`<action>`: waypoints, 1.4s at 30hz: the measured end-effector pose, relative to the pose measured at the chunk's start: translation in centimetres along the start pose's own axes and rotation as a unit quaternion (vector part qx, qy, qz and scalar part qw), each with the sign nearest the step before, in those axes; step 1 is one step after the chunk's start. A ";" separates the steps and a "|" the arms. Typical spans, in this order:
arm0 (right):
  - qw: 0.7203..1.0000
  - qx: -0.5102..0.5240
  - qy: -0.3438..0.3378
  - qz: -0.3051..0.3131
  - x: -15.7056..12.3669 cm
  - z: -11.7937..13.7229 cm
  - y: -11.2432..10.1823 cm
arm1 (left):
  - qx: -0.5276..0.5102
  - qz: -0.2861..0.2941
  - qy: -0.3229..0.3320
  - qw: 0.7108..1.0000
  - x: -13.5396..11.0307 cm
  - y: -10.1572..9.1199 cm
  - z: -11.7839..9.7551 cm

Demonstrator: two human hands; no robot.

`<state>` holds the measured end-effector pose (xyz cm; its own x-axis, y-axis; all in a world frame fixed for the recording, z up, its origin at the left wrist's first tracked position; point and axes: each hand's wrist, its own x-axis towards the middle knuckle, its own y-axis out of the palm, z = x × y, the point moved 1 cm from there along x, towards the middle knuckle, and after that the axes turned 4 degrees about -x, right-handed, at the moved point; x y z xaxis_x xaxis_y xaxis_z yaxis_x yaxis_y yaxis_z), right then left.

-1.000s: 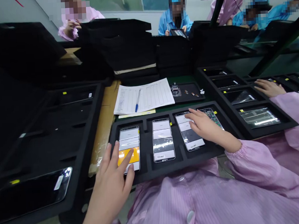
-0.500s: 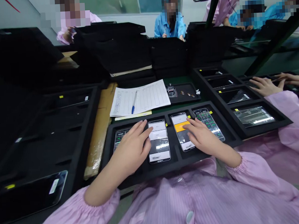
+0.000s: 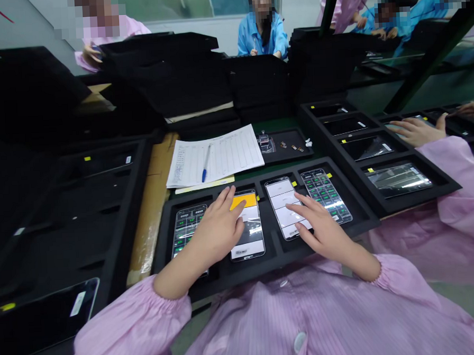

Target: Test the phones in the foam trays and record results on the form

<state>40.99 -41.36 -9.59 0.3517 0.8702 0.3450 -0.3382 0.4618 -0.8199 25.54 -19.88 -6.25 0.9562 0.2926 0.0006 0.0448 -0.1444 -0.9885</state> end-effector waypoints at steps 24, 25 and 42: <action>0.998 -0.002 0.066 -0.023 2.3 -1.3 -0.4 | 0.020 -0.072 0.042 0.996 -6.0 1.4 -2.2; 0.998 -0.015 0.065 -0.016 2.8 -1.5 -0.3 | 0.016 -0.072 0.034 0.997 -5.8 1.1 -1.9; 0.987 -0.061 0.076 -0.126 2.2 -5.2 -2.6 | 0.001 0.028 -0.012 1.000 0.1 0.2 -2.1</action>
<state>47.17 -41.57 -9.13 0.5417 0.6906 0.4792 -0.1192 0.6275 -0.7695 26.24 -21.87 -6.13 0.9501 0.3064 -0.0589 -0.0101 -0.1586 -0.9873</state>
